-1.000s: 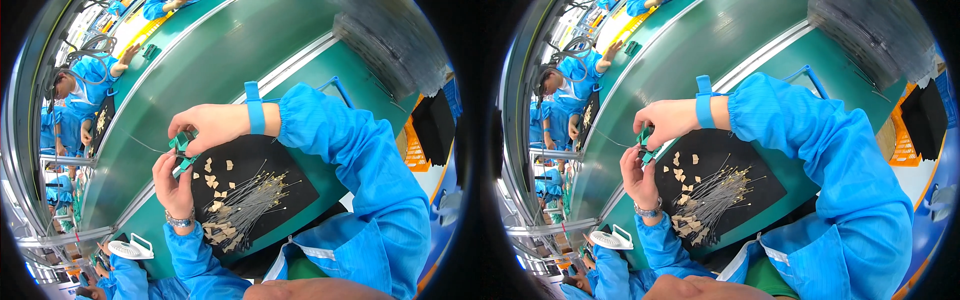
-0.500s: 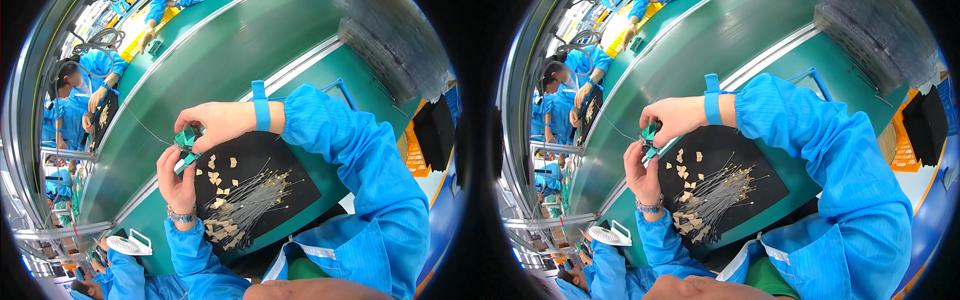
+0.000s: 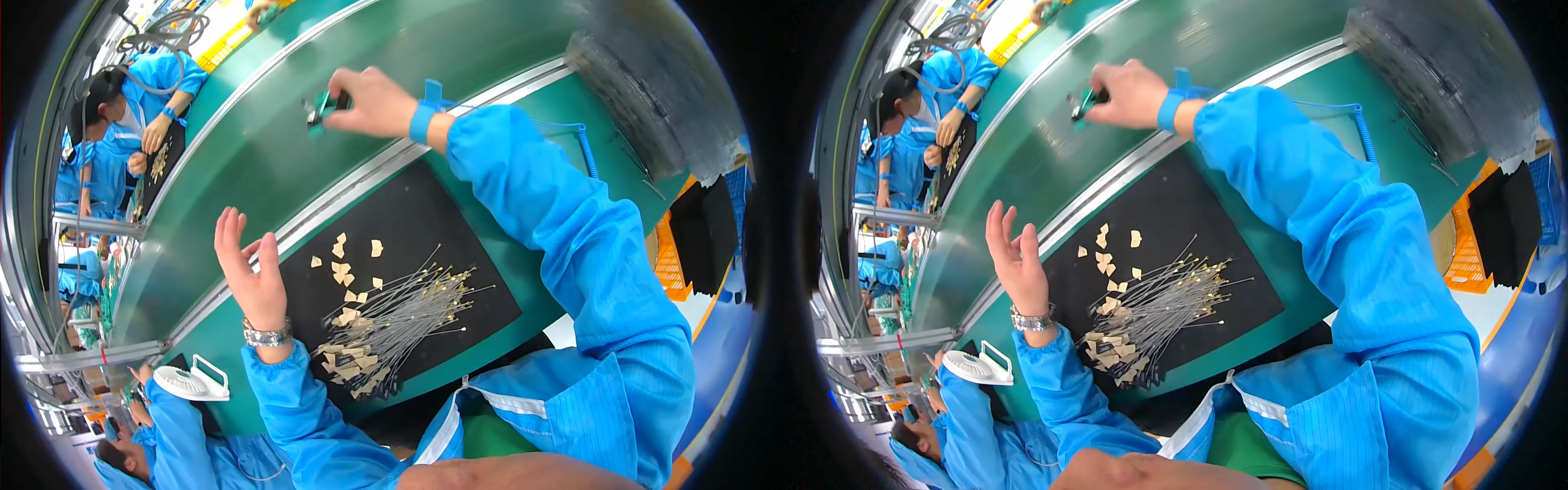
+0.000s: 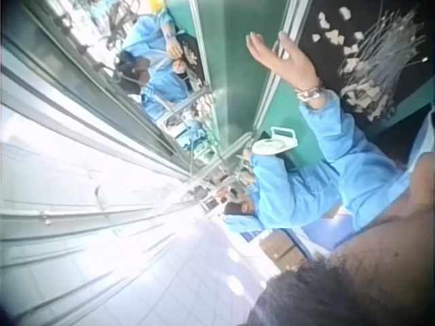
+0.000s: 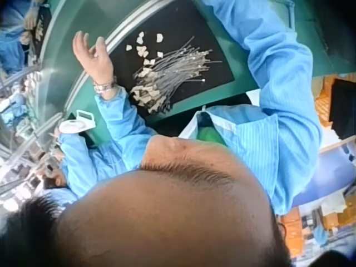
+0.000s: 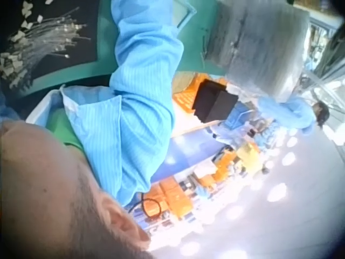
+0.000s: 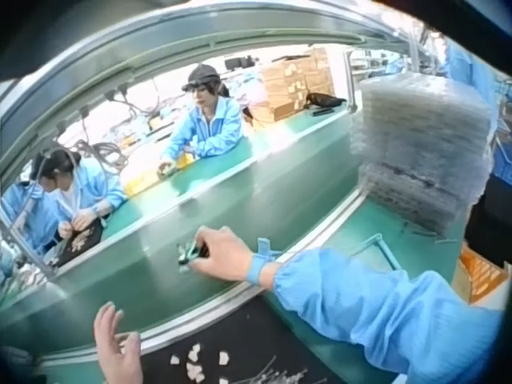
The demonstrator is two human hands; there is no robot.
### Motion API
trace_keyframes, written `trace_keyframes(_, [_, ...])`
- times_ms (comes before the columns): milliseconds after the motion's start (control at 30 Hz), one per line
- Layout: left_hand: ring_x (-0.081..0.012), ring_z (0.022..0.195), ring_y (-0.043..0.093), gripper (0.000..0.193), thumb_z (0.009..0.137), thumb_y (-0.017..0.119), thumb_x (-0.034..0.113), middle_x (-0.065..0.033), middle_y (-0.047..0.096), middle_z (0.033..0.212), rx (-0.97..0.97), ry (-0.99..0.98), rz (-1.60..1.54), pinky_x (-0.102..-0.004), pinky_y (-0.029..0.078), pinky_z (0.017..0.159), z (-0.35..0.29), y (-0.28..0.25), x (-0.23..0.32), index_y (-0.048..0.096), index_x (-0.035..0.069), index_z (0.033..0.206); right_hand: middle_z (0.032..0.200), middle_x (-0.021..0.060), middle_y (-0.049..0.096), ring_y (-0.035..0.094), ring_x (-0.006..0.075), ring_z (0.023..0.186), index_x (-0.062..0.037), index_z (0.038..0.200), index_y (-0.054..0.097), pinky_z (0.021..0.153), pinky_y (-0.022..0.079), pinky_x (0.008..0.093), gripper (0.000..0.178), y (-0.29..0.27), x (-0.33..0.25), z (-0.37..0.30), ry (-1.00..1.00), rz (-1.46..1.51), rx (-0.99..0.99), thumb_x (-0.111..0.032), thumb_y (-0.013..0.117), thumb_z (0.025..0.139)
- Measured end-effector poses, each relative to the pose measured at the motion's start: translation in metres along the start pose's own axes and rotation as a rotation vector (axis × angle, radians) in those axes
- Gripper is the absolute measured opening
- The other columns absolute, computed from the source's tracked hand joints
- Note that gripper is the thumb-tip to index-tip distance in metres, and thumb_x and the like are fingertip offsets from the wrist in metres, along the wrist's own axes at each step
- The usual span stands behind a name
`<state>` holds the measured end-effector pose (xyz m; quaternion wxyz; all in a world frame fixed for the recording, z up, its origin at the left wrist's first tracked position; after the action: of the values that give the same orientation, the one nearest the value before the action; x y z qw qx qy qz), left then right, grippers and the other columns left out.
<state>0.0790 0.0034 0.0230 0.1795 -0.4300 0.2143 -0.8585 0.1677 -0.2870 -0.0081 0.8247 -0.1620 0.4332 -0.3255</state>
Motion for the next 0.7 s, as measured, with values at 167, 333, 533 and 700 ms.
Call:
trace_keyframes(167, [-0.0275, 0.117, 0.058, 0.035, 0.09, 0.067, 0.017, -0.0142, 0.054, 0.134, -0.251, -0.097, 0.218, -0.0354, 0.051, 0.087, -0.004, -0.001, -0.011, 0.061, 0.007, 0.123, 0.089, 0.0119, 0.065, 0.06, 0.0308, 0.089, -0.0069, 0.088, 0.058, 0.081, 0.043, 0.0404, 0.042, 0.012, 0.065, 0.044, 0.059, -0.378, 0.313, -0.041, 0.077, 0.073])
trace_keyframes(333, [-0.03, 0.102, 0.06, 0.019, 0.078, 0.074, 0.01, -0.0119, 0.066, 0.107, -0.631, 0.022, 0.212, -0.0377, 0.048, 0.089, -0.028, -0.008, -0.003, 0.069, 0.004, 0.096, 0.116, 0.0175, 0.059, 0.054, 0.0375, 0.106, -0.005, 0.098, 0.06, 0.093, 0.045, 0.0431, 0.043, 0.014, 0.087, 0.045, 0.25, -0.614, 0.224, -0.042, 0.072, 0.079])
trace_keyframes(533, [-0.0282, 0.09, 0.056, 0.023, 0.069, 0.079, 0.008, -0.0072, 0.062, 0.093, -0.772, 0.056, 0.297, -0.0377, 0.048, 0.079, -0.054, -0.023, 0.022, 0.069, 0.007, 0.09, 0.107, 0.0165, 0.058, 0.054, 0.0371, 0.103, -0.0054, 0.093, 0.057, 0.089, 0.045, 0.0452, 0.035, -0.003, 0.026, 0.015, 0.005, -0.347, 0.138, -0.033, 0.073, 0.077])
trace_keyframes(700, [-0.0269, 0.085, 0.055, 0.01, 0.072, 0.073, 0.004, -0.0041, 0.06, 0.085, -0.693, 0.19, 0.509, -0.0377, 0.048, 0.073, -0.068, -0.016, 0.028, 0.067, 0.008, 0.08, 0.114, 0.0162, 0.058, 0.053, 0.0373, 0.107, -0.0046, 0.099, 0.056, 0.092, 0.045, 0.0434, 0.032, -0.008, -0.011, -0.016, -0.124, -0.162, 0.029, -0.029, 0.068, 0.083])
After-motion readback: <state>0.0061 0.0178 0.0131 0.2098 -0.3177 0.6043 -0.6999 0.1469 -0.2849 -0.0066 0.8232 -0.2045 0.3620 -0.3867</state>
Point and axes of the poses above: each hand's wrist, its own z-axis towards the middle knuckle, its own y-axis out of the palm, x = y × z, the point moved 2 cm from there along z, towards the middle knuckle
